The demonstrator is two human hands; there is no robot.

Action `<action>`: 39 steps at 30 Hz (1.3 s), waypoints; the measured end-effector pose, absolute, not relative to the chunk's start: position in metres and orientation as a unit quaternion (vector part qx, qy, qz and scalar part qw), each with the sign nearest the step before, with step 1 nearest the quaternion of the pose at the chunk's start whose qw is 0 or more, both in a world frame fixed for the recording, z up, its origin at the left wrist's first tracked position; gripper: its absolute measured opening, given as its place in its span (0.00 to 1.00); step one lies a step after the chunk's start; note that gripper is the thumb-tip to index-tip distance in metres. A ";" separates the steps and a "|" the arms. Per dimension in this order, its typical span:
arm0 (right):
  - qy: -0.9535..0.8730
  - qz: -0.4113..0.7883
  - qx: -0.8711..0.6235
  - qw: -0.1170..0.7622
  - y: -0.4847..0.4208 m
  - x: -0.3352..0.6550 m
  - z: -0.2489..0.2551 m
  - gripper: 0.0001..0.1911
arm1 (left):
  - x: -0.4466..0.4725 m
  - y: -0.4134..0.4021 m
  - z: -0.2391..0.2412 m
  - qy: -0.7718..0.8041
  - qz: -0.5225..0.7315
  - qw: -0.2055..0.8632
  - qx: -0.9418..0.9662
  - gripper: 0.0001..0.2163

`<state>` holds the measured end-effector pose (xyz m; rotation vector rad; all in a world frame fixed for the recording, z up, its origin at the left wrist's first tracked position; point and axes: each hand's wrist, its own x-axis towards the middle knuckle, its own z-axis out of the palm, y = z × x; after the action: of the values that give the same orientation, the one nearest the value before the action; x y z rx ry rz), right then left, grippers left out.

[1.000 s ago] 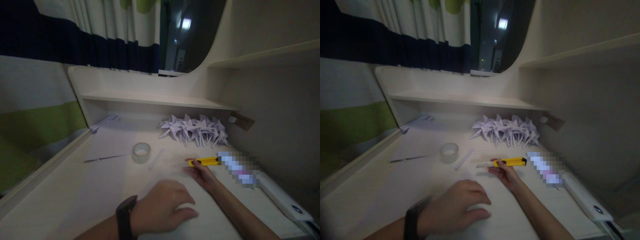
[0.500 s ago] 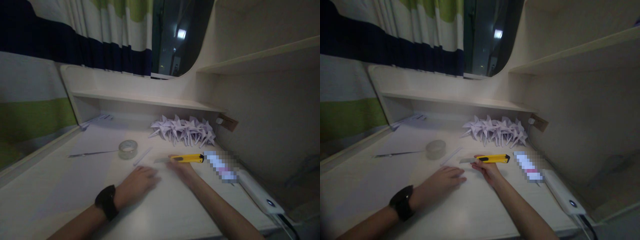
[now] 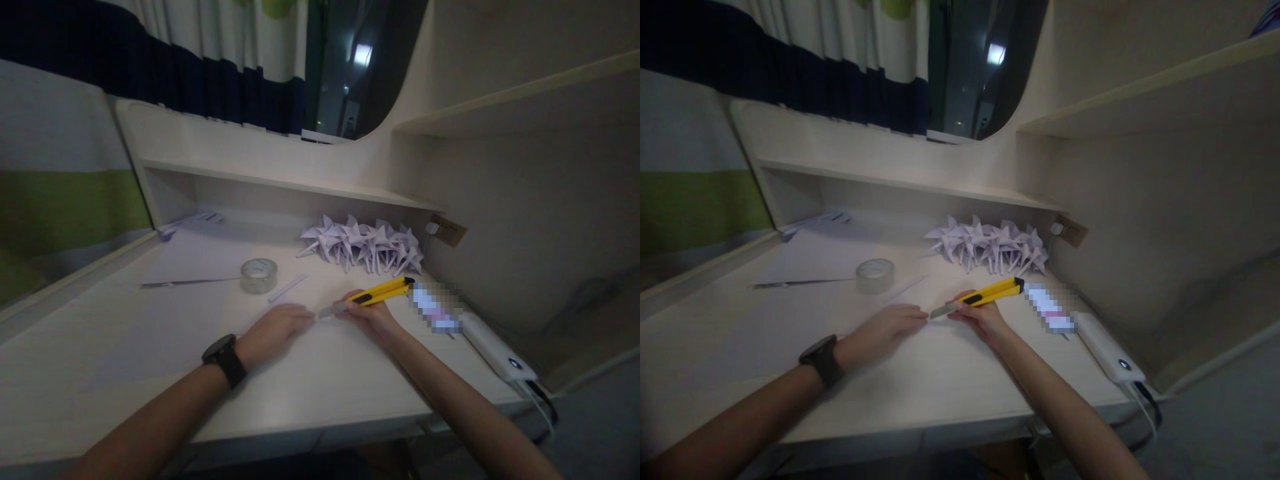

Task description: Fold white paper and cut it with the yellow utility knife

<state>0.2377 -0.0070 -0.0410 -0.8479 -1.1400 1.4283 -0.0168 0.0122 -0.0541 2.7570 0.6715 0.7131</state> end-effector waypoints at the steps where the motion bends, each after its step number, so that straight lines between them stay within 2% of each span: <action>1: -0.482 0.586 -0.360 0.543 -0.010 0.237 -0.041 0.16 | -0.016 0.013 -0.055 0.228 0.244 0.106 0.937 0.14; 8: -0.535 0.468 -0.419 0.565 -0.017 0.231 -0.043 0.16 | -0.016 0.014 -0.055 0.227 0.238 0.078 0.941 0.13; 23: -0.590 0.404 -0.433 0.548 -0.014 0.232 -0.049 0.11 | -0.013 0.011 -0.052 0.230 0.243 0.060 0.941 0.13; 39: -0.619 0.393 -0.414 0.539 -0.013 0.236 -0.052 0.10 | -0.012 0.010 -0.049 0.216 0.238 0.066 0.945 0.13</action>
<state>0.2356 -0.0132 -0.0517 -0.9850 -1.4723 0.9357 -0.0123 0.0098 -0.0494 2.8494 0.6521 0.7179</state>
